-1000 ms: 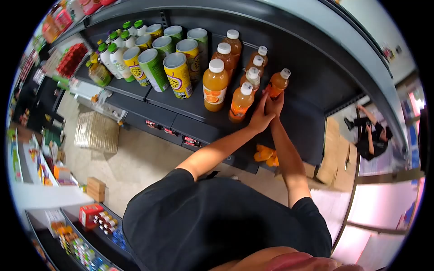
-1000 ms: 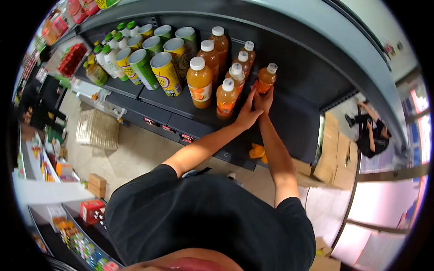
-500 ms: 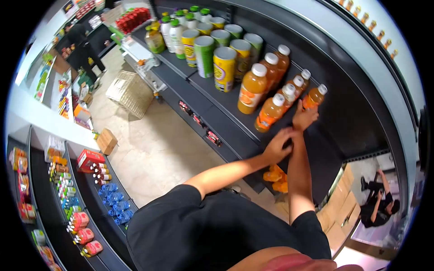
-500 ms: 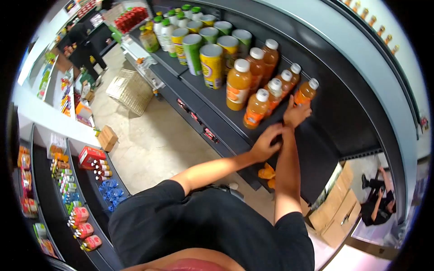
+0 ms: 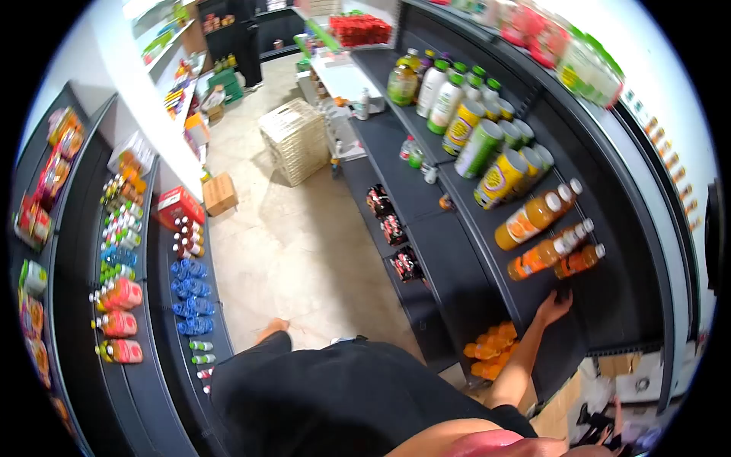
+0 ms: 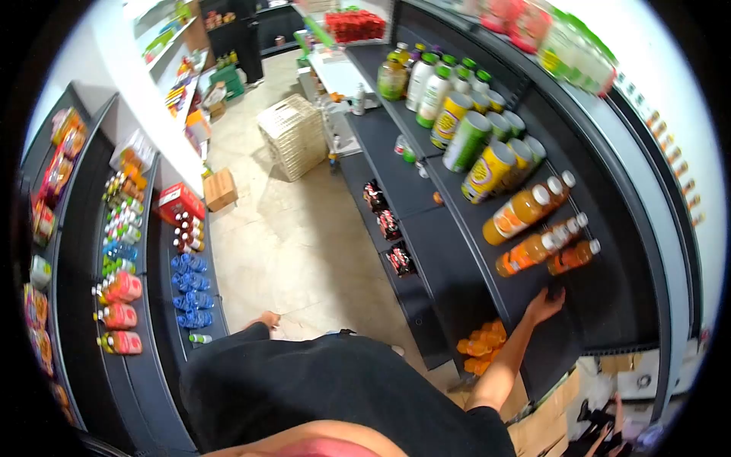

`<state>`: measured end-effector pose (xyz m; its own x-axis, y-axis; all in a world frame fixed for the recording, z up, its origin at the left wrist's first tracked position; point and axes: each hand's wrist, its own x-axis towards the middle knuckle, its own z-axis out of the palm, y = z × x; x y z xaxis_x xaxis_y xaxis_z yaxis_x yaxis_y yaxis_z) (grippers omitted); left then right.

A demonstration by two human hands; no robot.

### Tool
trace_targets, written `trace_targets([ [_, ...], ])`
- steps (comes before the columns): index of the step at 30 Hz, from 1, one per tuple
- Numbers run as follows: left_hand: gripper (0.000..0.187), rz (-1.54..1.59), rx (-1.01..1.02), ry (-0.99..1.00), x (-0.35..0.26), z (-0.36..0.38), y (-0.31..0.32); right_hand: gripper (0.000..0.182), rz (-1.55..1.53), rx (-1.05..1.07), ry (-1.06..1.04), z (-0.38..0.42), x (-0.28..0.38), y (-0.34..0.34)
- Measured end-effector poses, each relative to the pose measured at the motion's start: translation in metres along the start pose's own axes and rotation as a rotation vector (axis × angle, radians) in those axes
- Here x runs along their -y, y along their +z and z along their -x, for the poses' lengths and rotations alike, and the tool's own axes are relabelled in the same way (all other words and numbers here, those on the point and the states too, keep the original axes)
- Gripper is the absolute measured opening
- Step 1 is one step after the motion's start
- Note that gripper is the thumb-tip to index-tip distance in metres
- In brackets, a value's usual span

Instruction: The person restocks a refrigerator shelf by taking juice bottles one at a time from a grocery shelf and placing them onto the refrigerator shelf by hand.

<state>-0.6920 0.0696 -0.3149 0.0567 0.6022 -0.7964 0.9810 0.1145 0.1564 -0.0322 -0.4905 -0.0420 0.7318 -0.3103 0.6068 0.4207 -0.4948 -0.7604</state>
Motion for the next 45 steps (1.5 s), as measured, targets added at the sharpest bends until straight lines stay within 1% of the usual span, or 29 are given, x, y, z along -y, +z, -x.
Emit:
trace_targets([
  [1,0.028,0.064,0.182,0.010,0.025,-0.015,-0.021,0.054,0.155,0.003,0.015,0.017,0.026,-0.006],
  [2,0.025,0.240,0.189,-0.006,0.049,-0.027,-0.036,0.051,0.210,0.053,-0.005,0.034,0.053,-0.010],
  [4,0.024,-0.025,0.038,0.262,0.082,-0.041,-0.076,0.039,0.268,0.045,0.041,0.076,0.091,-0.007],
  [6,0.024,-0.124,-0.096,0.361,0.107,-0.050,-0.091,0.022,0.154,0.048,0.047,0.132,0.132,0.009],
  [8,0.024,0.063,-0.193,0.194,0.107,-0.065,-0.091,0.008,0.041,0.087,-0.121,0.197,0.113,0.038],
  [9,0.023,-0.033,-0.191,0.376,0.104,-0.064,-0.088,0.005,0.004,0.126,-0.205,0.234,0.123,0.057],
  [11,0.023,-0.309,-0.071,0.440,0.080,-0.067,-0.081,0.006,0.008,0.430,-0.117,0.313,0.109,0.092],
  [12,0.028,-0.746,-0.239,0.748,0.068,-0.062,-0.069,0.008,-0.107,0.633,-0.054,0.357,0.106,0.105],
  [13,0.036,-0.394,-0.111,0.528,0.046,-0.058,-0.053,0.010,-0.224,0.997,0.550,0.399,0.100,0.105],
  [14,0.041,-0.285,-0.001,0.499,0.035,-0.066,-0.030,0.010,-0.145,1.229,0.842,0.432,0.095,0.104],
  [15,0.042,-0.300,0.111,0.651,0.019,-0.074,-0.009,0.010,-0.032,1.426,0.844,0.457,0.093,0.102],
  [17,0.042,0.086,0.247,0.779,-0.014,-0.068,0.033,0.010,0.166,1.751,0.796,0.491,0.086,0.115],
  [18,0.045,0.119,0.338,0.578,-0.040,-0.039,0.034,0.011,0.227,1.827,0.767,0.501,0.087,0.129],
  [21,0.041,0.104,0.277,0.952,-0.057,-0.033,0.026,0.013,0.328,1.967,0.695,0.521,0.100,0.183],
  [23,0.037,0.255,0.294,0.730,-0.029,-0.062,-0.011,0.014,0.342,2.002,0.651,0.528,0.113,0.229],
  [26,0.027,0.683,-0.065,0.399,0.045,-0.097,-0.066,0.017,0.313,1.992,0.643,0.535,0.129,0.307],
  [27,0.029,0.547,-0.137,0.182,0.074,-0.114,-0.085,0.018,0.282,1.971,0.660,0.535,0.136,0.336],
  [28,0.032,0.328,-0.186,0.207,0.104,-0.107,-0.116,0.019,0.257,1.954,0.669,0.535,0.143,0.367],
  [29,0.034,0.454,-0.120,-0.053,0.130,-0.106,-0.136,0.020,0.221,1.923,0.687,0.534,0.149,0.400],
  [30,0.033,0.326,-0.138,-0.151,0.156,-0.110,-0.154,0.021,0.175,1.899,0.696,0.534,0.157,0.435],
  [32,0.032,0.496,-0.107,-0.185,0.193,-0.095,-0.202,0.023,0.011,1.838,0.718,0.545,0.175,0.518],
  [35,0.029,0.957,-0.501,-0.145,0.218,-0.096,-0.234,0.026,-0.565,1.722,0.780,0.586,0.193,0.691],
  [36,0.025,1.086,-0.576,-0.158,0.218,-0.098,-0.242,0.023,-0.380,1.713,0.511,0.586,0.270,0.710],
  [37,0.025,1.041,-0.627,-0.191,0.212,-0.101,-0.249,0.017,-0.414,1.804,0.762,0.636,0.239,0.802],
  [39,0.027,1.045,-0.546,-0.297,0.190,-0.112,-0.248,0.018,-0.461,1.749,0.339,0.654,0.356,0.803],
  [41,0.032,0.821,-0.333,-0.152,0.162,-0.130,-0.241,0.021,-0.328,1.862,0.238,0.713,0.392,0.849],
  [43,0.036,0.324,-0.517,0.560,0.108,-0.116,-0.250,0.018,-0.321,2.015,0.245,0.763,0.433,0.857],
  [44,0.037,0.565,-0.321,0.146,0.098,-0.137,-0.235,0.016,-0.316,2.074,0.240,0.784,0.450,0.848],
  [45,0.039,0.610,-0.309,-0.018,0.096,-0.160,-0.228,0.015,-0.309,2.128,0.236,0.806,0.467,0.833],
])
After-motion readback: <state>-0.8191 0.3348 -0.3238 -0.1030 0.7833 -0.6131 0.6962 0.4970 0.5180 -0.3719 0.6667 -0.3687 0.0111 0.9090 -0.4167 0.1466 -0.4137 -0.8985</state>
